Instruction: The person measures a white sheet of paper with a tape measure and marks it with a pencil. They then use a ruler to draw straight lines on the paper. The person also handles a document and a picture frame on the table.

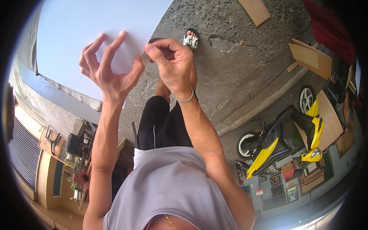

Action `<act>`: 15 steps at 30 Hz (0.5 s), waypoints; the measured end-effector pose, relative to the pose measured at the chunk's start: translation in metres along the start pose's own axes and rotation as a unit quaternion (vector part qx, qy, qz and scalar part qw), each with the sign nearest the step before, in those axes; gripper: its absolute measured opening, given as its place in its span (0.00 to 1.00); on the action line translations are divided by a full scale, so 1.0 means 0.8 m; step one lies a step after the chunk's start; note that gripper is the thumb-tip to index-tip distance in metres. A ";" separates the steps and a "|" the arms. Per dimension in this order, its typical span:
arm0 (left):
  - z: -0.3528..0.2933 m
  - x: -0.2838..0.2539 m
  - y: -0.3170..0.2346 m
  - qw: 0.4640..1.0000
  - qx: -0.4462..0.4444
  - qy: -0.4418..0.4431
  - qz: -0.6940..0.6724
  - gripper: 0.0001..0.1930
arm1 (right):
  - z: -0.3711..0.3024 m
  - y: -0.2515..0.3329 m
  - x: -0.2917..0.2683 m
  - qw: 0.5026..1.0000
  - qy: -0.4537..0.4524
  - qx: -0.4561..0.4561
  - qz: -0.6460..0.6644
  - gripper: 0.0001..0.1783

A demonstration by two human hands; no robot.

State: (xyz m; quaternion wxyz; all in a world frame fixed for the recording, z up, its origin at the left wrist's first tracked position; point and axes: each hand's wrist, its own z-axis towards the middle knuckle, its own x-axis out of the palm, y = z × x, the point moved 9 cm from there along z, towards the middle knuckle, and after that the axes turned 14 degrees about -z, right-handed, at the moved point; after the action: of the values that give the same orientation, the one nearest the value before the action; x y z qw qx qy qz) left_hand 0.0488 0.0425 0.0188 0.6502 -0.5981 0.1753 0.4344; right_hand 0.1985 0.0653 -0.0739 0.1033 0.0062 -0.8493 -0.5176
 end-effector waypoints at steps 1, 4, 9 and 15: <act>0.000 0.000 0.000 1.000 -0.002 0.001 0.001 0.28 | 0.000 0.000 0.000 1.000 0.001 -0.002 -0.004 0.07; 0.001 0.000 0.001 1.000 -0.006 0.005 -0.001 0.28 | 0.001 0.006 0.003 1.000 -0.006 -0.013 0.020 0.22; 0.001 0.000 0.004 1.000 -0.005 0.019 -0.005 0.27 | -0.012 0.009 0.009 0.998 -0.046 -0.039 0.015 0.52; -0.001 -0.001 0.008 0.999 -0.014 0.033 -0.029 0.25 | 0.000 0.021 -0.010 0.985 -0.090 -0.128 -0.076 0.53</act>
State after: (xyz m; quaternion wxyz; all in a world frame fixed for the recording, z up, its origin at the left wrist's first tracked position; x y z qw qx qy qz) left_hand 0.0434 0.0407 0.0150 0.6481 -0.6255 0.1733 0.3983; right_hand 0.2082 0.0741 -0.0602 -0.0129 0.0104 -0.7789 -0.6270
